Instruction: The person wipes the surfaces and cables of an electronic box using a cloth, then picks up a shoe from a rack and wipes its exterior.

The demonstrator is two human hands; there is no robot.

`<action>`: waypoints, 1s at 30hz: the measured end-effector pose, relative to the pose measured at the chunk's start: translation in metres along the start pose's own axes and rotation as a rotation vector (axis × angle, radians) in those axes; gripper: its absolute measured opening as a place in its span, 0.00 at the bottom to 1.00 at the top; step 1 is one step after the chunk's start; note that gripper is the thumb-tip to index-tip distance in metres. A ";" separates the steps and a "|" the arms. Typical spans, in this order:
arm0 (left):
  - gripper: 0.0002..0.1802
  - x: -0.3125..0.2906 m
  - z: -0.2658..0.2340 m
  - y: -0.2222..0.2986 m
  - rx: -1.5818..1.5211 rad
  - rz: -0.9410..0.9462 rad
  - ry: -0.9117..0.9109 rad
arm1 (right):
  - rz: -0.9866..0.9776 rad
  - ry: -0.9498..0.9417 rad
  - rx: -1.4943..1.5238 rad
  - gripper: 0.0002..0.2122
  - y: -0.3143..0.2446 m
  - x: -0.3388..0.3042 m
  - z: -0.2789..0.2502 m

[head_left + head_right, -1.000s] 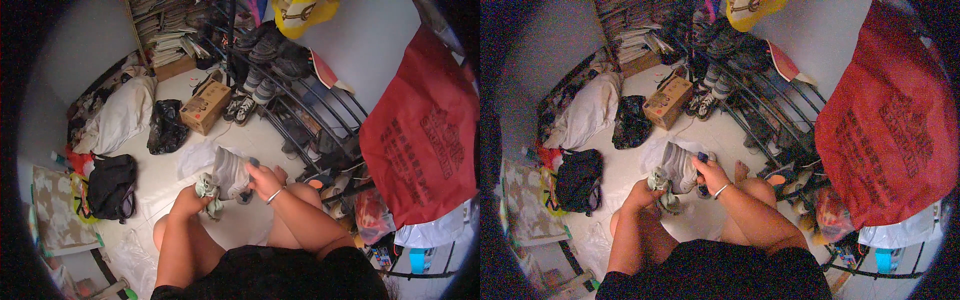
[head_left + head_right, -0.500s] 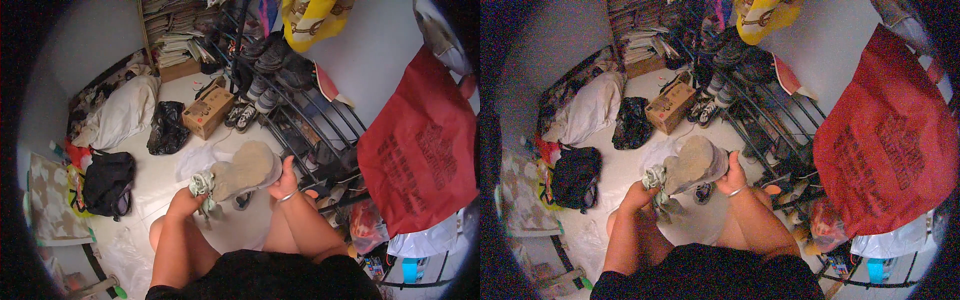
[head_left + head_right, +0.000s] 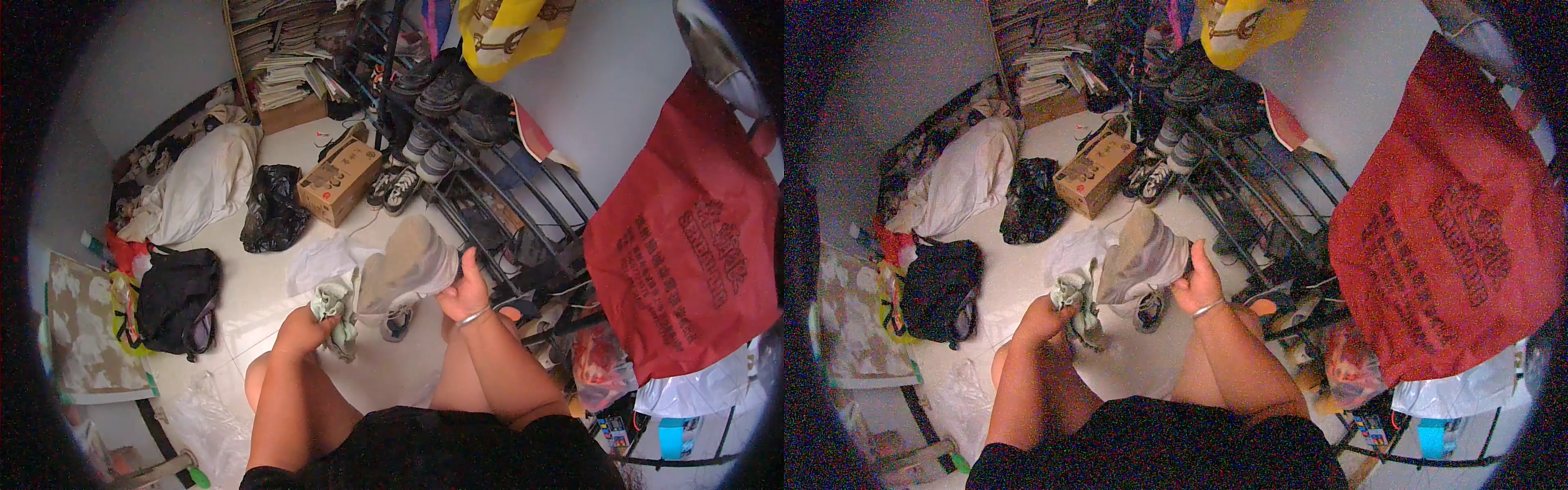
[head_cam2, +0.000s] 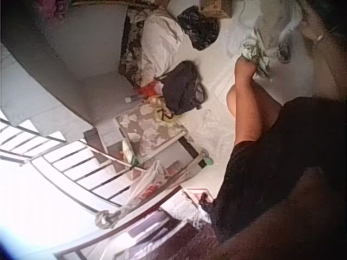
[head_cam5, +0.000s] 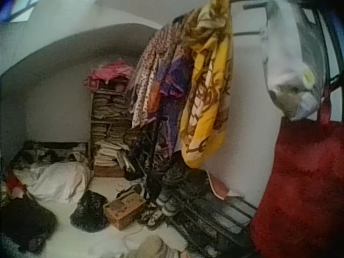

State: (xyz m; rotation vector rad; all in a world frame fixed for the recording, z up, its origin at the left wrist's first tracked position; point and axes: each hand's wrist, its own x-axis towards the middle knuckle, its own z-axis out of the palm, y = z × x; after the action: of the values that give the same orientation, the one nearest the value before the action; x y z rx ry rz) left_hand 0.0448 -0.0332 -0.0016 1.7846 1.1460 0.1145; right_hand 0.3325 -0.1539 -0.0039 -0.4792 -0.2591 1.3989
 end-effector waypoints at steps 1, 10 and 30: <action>0.18 0.000 0.000 0.000 0.001 -0.002 -0.001 | 0.000 0.001 0.002 0.21 0.003 0.001 0.013; 0.20 0.001 0.002 -0.003 -0.018 -0.012 -0.012 | -0.077 0.360 -0.070 0.16 0.004 0.002 0.018; 0.20 0.003 0.015 0.007 -0.093 0.358 0.200 | -0.005 0.427 -0.097 0.13 0.032 0.006 0.017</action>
State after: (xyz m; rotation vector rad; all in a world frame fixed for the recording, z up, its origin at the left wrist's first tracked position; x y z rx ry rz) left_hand 0.0585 -0.0414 -0.0051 1.9100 0.9286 0.5608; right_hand 0.2973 -0.1415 -0.0045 -0.8410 0.0198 1.2480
